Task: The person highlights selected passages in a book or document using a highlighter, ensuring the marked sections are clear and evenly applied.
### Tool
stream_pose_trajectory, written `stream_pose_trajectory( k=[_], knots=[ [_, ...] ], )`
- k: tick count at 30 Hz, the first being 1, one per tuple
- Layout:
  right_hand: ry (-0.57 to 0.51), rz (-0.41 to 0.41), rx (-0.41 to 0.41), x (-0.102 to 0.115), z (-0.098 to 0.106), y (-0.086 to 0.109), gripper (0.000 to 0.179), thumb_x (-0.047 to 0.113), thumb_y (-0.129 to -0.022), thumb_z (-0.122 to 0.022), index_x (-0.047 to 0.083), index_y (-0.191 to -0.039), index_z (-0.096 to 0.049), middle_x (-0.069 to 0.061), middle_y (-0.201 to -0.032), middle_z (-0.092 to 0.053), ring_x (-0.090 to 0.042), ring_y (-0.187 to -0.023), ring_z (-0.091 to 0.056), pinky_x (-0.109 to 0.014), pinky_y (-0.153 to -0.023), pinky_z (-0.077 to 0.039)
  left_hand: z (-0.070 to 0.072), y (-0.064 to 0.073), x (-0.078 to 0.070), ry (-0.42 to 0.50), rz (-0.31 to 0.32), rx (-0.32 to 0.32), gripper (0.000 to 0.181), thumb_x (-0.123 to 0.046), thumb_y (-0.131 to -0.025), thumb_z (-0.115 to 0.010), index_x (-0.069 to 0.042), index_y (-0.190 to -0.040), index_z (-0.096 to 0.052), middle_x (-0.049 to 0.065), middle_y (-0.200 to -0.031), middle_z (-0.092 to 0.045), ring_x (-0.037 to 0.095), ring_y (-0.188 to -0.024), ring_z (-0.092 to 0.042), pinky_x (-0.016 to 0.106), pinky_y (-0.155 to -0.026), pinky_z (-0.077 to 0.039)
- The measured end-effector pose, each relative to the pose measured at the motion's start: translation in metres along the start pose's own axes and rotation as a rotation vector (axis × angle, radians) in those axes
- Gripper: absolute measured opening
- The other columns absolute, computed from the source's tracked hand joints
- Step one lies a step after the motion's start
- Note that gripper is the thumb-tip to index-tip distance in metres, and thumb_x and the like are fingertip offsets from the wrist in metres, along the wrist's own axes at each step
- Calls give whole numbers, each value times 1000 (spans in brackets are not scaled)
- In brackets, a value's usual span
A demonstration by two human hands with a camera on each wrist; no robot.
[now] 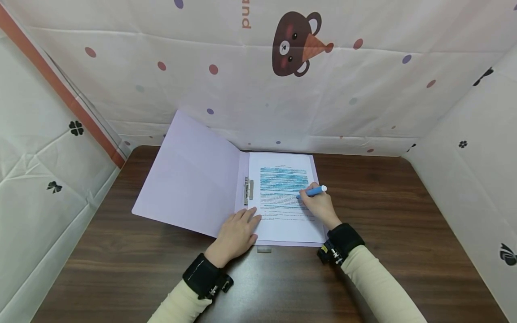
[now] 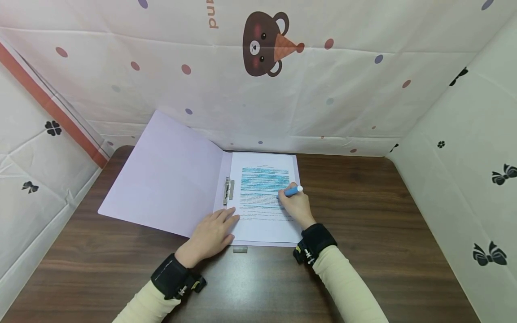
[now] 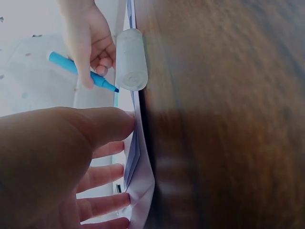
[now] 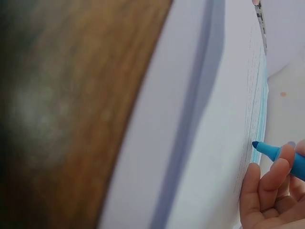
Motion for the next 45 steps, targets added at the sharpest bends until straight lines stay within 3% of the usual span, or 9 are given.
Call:
stream_pose_trajectory(
  k=[5,24,38,45],
  knots=[
    [1,18,2,1,0,0,24,26,-90,-53,7,-80,-43,-1,-64,-41,-14,-56,-36,-24,-49,-27,0,0,0,4,1,11,48,-31,-83,-65,-13,-127,-55,11,-136,-47,30,-119,-48,43,-96,-42],
    [9,46,-7,-3,1,-3,25,25,-91,-52,6,-79,-43,0,-62,-36,-14,-54,-31,-23,-47,-26,1,0,1,2,-2,5,48,-29,-83,-65,-13,-127,-55,11,-136,-47,30,-119,-49,43,-96,-43],
    [10,27,4,-1,3,-1,22,23,-90,-53,6,-80,-45,0,-64,-37,-13,-55,-34,-22,-46,-27,3,0,0,25,12,24,48,-28,-83,-65,-12,-127,-55,10,-137,-47,29,-120,-47,42,-97,-42],
    [12,4,-6,-2,5,-1,23,25,-90,-52,6,-79,-44,1,-61,-34,-12,-54,-33,-22,-45,-26,2,0,0,17,7,1,48,-28,-82,-66,-12,-126,-56,10,-136,-47,29,-120,-48,42,-96,-42]
  ],
)
Point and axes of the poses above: each hand's wrist, its own y-axis away from the middle knuckle, its own z-axis out of the back of the hand, x = y × z, the point moved 3 cm from there along -y, towards the middle knuckle
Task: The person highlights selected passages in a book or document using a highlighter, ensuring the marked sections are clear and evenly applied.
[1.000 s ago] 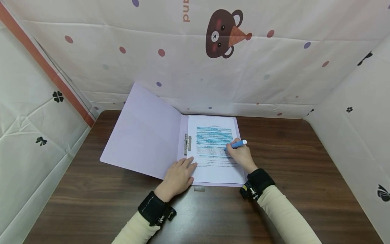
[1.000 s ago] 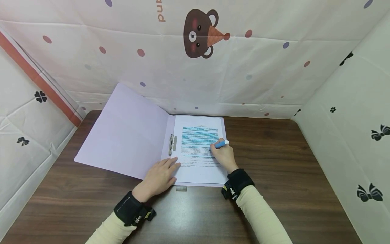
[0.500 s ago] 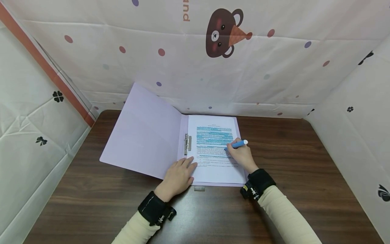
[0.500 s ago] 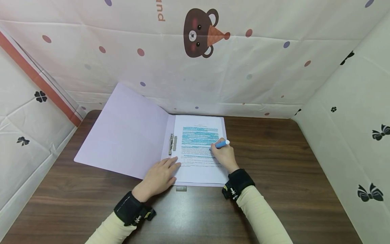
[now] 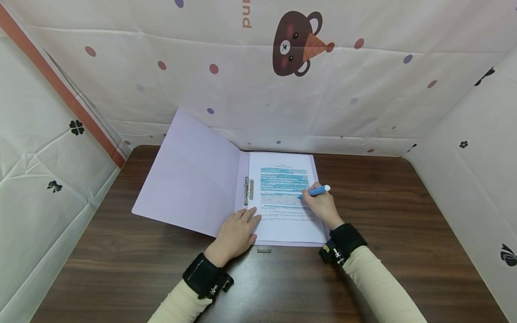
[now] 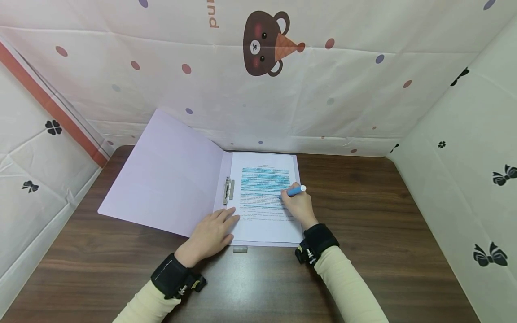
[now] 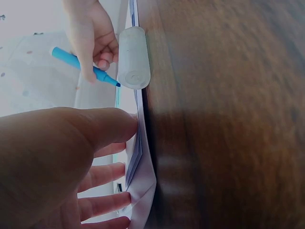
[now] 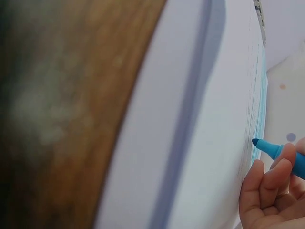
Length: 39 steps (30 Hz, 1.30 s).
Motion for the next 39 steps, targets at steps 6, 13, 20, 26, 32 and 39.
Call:
stream_pose_trajectory(
  k=[6,13,20,26,32,39],
  knots=[
    [-6,-2,-7,-3,1,-1,24,25,-90,-52,6,-79,-43,1,-60,-33,-13,-53,-33,-22,-44,-26,1,0,0,-1,-2,1,47,-27,-82,-65,-12,-126,-56,11,-136,-48,29,-119,-48,42,-95,-43],
    [5,-4,-9,-5,2,-2,24,25,-91,-52,6,-79,-43,0,-61,-34,-14,-54,-34,-22,-44,-26,1,-1,1,-3,0,17,47,-28,-83,-64,-12,-127,-55,10,-136,-47,29,-120,-47,42,-96,-43],
    [-5,-3,1,-7,4,-2,24,26,-91,-52,6,-81,-44,0,-62,-33,-14,-55,-34,-23,-46,-26,1,-1,2,-11,-1,23,47,-28,-84,-64,-13,-127,-55,10,-137,-47,29,-120,-47,42,-97,-42],
    [-1,-9,13,-8,7,-2,26,27,-91,-52,5,-81,-43,-1,-64,-34,-15,-56,-34,-23,-46,-26,0,-1,2,-10,1,30,47,-29,-84,-63,-13,-128,-54,10,-137,-46,29,-121,-47,42,-98,-41],
    [-16,-8,17,-10,8,-2,25,26,-91,-53,4,-82,-44,-2,-64,-35,-15,-55,-35,-22,-45,-27,-1,-2,1,-8,5,36,47,-29,-84,-63,-13,-128,-54,10,-138,-46,29,-122,-46,42,-98,-41],
    [-25,-7,20,-10,9,-2,24,25,-90,-52,4,-81,-44,-2,-64,-34,-15,-56,-35,-22,-45,-26,-1,-1,1,-10,5,38,47,-29,-84,-63,-14,-128,-54,9,-138,-46,29,-121,-46,42,-97,-41]
  ],
)
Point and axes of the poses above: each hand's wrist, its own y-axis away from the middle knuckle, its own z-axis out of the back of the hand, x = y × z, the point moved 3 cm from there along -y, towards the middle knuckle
